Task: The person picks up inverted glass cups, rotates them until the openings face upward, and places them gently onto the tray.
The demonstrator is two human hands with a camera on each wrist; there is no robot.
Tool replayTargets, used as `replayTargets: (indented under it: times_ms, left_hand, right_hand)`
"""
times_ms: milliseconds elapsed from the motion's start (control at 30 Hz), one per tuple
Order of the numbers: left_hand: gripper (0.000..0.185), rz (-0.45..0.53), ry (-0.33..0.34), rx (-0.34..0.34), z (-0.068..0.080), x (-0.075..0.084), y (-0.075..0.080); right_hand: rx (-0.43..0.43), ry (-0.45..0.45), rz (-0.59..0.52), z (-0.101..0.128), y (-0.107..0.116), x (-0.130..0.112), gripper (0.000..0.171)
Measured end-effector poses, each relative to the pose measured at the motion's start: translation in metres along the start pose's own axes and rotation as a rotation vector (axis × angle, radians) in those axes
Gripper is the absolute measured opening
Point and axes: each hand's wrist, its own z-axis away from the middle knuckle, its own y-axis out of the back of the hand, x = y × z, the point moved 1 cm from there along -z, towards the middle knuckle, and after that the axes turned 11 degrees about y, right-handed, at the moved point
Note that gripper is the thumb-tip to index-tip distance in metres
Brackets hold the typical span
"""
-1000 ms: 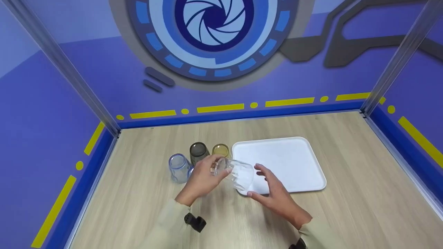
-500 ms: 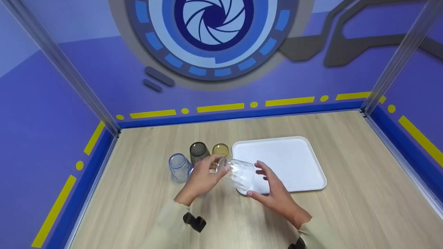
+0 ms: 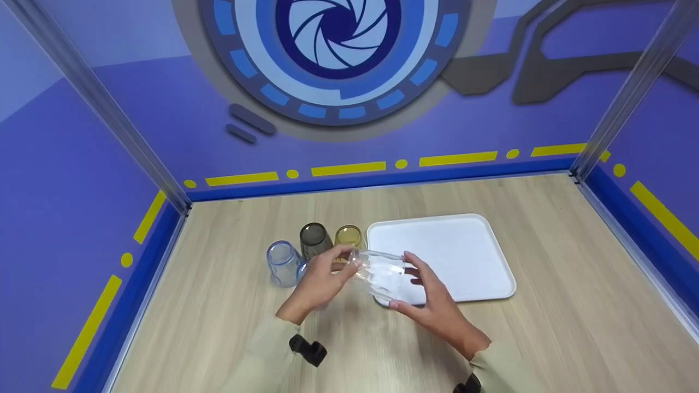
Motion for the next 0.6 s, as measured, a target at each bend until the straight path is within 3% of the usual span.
replayTargets:
  times_ms: [600]
  left_hand:
    - [0.044,0.094,0.018,-0.077,0.0,-0.0026,-0.0061]
  right_hand:
    - [0.009,-0.038,-0.02,-0.0018,-0.0007,-0.0041,0.092]
